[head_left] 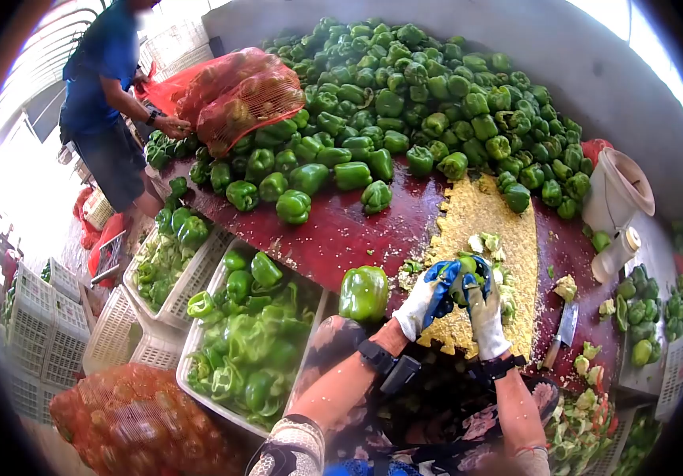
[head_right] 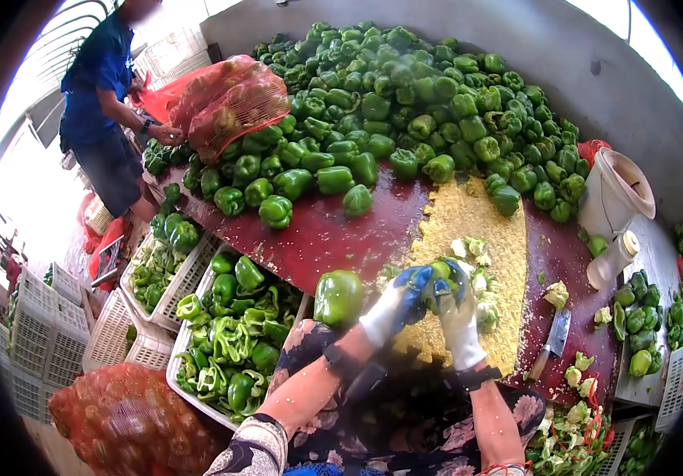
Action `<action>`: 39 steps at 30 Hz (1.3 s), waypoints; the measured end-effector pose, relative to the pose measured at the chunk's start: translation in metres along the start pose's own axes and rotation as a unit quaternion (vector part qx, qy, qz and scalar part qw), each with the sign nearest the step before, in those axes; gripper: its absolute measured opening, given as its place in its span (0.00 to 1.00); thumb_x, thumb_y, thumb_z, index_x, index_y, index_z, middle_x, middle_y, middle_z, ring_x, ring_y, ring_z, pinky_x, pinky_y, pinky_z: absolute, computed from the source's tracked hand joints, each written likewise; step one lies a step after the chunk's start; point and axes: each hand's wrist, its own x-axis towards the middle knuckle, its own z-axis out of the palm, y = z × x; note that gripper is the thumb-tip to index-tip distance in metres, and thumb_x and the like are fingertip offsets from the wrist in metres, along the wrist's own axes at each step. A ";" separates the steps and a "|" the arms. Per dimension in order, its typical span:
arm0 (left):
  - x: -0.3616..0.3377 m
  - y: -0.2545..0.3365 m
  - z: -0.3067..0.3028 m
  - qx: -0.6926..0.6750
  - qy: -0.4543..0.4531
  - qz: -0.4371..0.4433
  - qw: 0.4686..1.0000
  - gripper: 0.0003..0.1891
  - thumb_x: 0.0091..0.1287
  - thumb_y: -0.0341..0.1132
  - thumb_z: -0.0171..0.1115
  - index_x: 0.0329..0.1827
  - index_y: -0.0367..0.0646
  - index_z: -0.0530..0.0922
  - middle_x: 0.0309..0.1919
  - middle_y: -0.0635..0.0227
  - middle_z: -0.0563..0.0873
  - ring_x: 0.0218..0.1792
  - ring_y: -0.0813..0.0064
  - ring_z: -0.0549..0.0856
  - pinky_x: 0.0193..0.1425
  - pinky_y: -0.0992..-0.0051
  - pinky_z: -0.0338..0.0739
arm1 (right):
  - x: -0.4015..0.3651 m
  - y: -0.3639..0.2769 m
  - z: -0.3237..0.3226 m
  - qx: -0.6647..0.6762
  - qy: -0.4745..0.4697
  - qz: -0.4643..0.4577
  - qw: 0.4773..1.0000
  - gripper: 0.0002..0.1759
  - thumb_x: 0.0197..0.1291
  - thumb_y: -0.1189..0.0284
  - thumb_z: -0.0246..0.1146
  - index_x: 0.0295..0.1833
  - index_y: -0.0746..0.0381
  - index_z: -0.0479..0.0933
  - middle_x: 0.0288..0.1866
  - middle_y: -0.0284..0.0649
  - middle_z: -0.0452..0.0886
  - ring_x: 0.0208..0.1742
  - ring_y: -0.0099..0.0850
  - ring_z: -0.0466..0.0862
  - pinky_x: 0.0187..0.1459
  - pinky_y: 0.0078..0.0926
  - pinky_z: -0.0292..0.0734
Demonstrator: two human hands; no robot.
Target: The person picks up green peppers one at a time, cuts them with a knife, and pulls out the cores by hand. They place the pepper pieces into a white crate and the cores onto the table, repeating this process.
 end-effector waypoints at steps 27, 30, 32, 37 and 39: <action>0.013 -0.055 -0.014 -0.058 -0.068 0.011 0.996 0.18 0.68 0.33 0.62 0.60 0.44 0.72 0.48 0.67 0.81 0.48 0.74 0.82 0.50 0.74 0.81 | -0.028 0.020 -0.016 -0.231 -0.066 -0.180 0.954 0.29 0.72 0.63 0.57 0.71 0.66 0.62 0.67 0.53 0.72 0.67 0.50 0.72 0.70 0.41 0.64; 0.000 -0.048 0.003 -0.039 0.002 0.079 0.996 0.16 0.70 0.37 0.60 0.59 0.45 0.73 0.48 0.68 0.81 0.46 0.75 0.82 0.50 0.76 0.80 | -0.025 0.015 -0.012 -0.256 -0.040 -0.217 0.941 0.29 0.68 0.68 0.58 0.71 0.65 0.63 0.64 0.54 0.73 0.64 0.53 0.73 0.67 0.45 0.66; 0.006 -0.048 0.005 -0.077 0.010 0.003 0.997 0.16 0.73 0.41 0.58 0.59 0.45 0.76 0.45 0.71 0.82 0.42 0.78 0.82 0.45 0.77 0.79 | -0.018 0.014 -0.015 -0.258 -0.021 -0.273 0.927 0.31 0.63 0.73 0.59 0.73 0.61 0.64 0.61 0.55 0.74 0.61 0.56 0.74 0.63 0.48 0.70; 0.002 -0.036 0.008 -0.097 -0.068 -0.025 0.993 0.10 0.76 0.36 0.54 0.52 0.44 0.80 0.44 0.74 0.85 0.42 0.81 0.83 0.46 0.79 0.81 | -0.021 0.016 -0.022 -0.277 -0.030 -0.250 0.927 0.38 0.58 0.73 0.65 0.75 0.58 0.61 0.61 0.56 0.74 0.59 0.55 0.76 0.58 0.51 0.73; 0.004 -0.038 0.002 -0.062 -0.066 -0.019 0.996 0.09 0.75 0.36 0.55 0.51 0.43 0.79 0.43 0.71 0.85 0.40 0.80 0.85 0.44 0.79 0.82 | -0.015 0.005 -0.026 -0.250 -0.048 -0.250 0.934 0.38 0.56 0.74 0.66 0.73 0.58 0.62 0.61 0.55 0.74 0.59 0.55 0.75 0.59 0.50 0.73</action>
